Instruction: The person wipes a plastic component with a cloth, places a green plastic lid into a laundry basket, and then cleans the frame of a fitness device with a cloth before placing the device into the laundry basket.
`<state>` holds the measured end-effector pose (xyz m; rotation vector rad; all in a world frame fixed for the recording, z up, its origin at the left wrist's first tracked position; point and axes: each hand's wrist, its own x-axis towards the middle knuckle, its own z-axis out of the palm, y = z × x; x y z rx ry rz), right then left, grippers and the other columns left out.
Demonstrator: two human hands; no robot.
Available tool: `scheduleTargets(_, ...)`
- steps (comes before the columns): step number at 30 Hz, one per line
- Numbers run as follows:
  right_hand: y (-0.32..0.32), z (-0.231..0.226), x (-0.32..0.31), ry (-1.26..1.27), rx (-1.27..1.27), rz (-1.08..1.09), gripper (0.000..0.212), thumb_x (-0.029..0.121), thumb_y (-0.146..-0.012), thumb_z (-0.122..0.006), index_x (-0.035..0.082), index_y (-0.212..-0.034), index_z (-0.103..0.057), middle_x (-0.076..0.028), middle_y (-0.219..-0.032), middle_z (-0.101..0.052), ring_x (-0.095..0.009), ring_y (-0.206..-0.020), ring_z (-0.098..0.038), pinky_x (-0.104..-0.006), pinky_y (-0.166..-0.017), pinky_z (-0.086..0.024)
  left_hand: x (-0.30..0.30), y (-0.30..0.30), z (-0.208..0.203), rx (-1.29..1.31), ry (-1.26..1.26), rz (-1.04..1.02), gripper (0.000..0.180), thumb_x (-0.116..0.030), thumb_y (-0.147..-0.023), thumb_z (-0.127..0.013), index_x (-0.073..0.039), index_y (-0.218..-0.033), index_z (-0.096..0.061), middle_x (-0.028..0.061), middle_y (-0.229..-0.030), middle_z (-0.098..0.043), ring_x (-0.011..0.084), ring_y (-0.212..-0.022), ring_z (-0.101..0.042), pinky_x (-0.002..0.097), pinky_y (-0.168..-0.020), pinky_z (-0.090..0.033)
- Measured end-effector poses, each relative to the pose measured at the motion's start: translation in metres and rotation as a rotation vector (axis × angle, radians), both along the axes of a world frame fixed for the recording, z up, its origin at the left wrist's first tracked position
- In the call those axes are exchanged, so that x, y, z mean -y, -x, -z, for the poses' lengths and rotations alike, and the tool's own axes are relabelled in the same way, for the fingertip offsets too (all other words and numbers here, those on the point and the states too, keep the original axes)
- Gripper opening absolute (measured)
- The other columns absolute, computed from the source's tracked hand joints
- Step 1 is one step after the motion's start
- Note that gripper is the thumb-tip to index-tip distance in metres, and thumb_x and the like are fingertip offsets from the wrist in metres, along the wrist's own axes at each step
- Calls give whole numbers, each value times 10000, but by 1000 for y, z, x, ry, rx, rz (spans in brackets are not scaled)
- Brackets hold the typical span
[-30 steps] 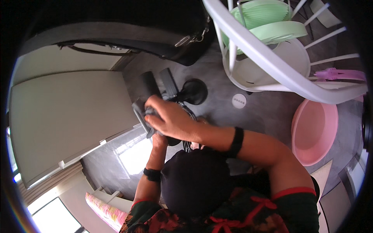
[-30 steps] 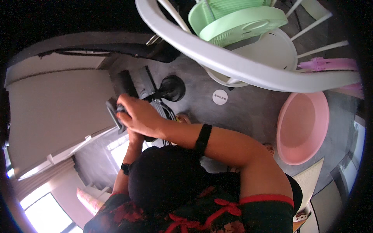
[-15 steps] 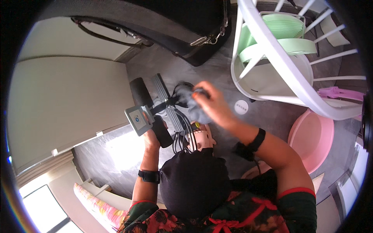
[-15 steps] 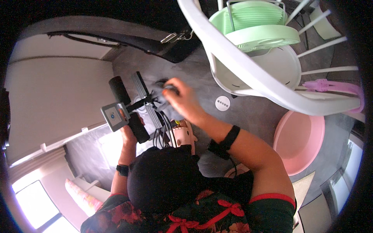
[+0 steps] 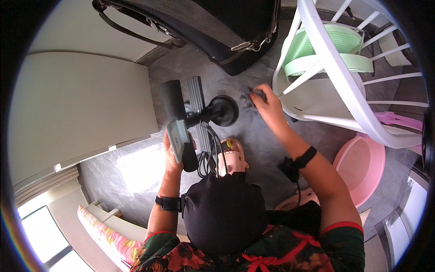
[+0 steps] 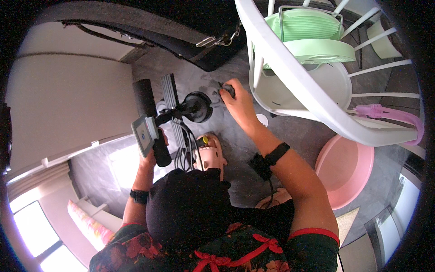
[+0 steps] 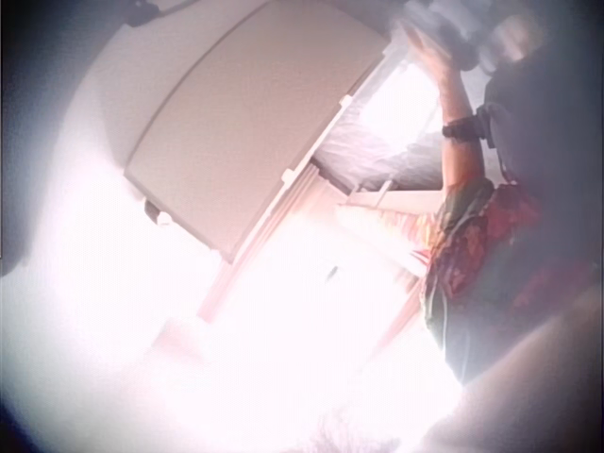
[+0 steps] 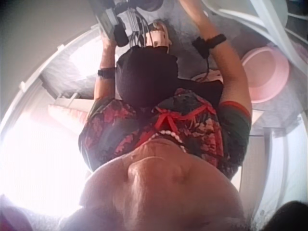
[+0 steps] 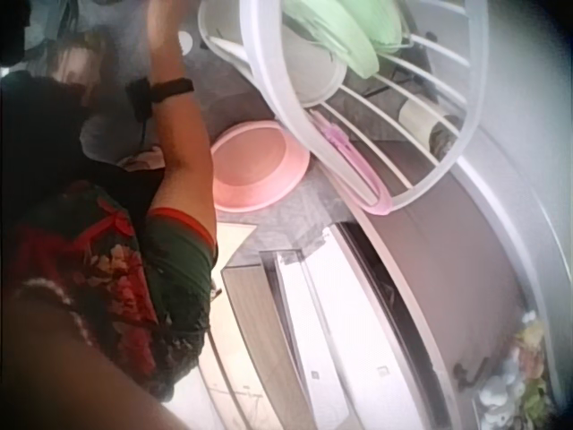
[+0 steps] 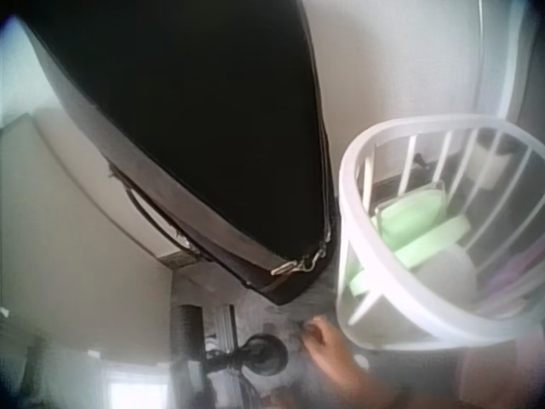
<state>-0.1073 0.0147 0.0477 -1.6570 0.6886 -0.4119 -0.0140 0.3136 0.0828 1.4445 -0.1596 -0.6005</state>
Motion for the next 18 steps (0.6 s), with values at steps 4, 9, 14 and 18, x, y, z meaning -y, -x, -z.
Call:
scheduleTargets(4, -9, -16, 1, 129, -1, -58, 200, 176, -840, -650, 80, -1004, -586, -160, -867, -611, -319, -753, -619, -391, -671, -475, 1, 2, -4, 41, 13, 42, 365, -280, -952, -527, -14, -1196, -474, 97, -786, -598, 178, -611, -598, 280, -536, -497)
scheduleTargets(9, -17, -29, -2, 472, 94, -270, 229, 191, -812, -675, 91, -1015, -636, -81, -959, -623, -295, -845, -614, -373, -710, -500, 3, -2, -21, -144, -54, 96, 593, -455, -871, -630, -23, -1247, -474, 168, -935, -597, 248, -730, -619, 376, -616, -538)
scheduleTargets(14, -18, -19, -6, 774, -113, -619, 226, 213, -771, -696, 137, -983, -669, -36, -931, -618, -250, -1001, -554, -370, -799, -493, 43, 6, -51, -24, -177, 223, 647, -466, -861, -630, 2, -1274, -458, 184, -945, -598, 256, -734, -627, 380, -608, -547)
scheduleTargets(18, -16, -21, -11, 871, 67, -516, 234, 159, -736, -690, 116, -965, -672, -27, -924, -613, -252, -936, -556, -372, -762, -490, 48, 1, -47, 3, -48, 109, 343, -272, -971, -491, -9, -1190, -491, 89, -751, -585, 174, -591, -586, 279, -524, -494)
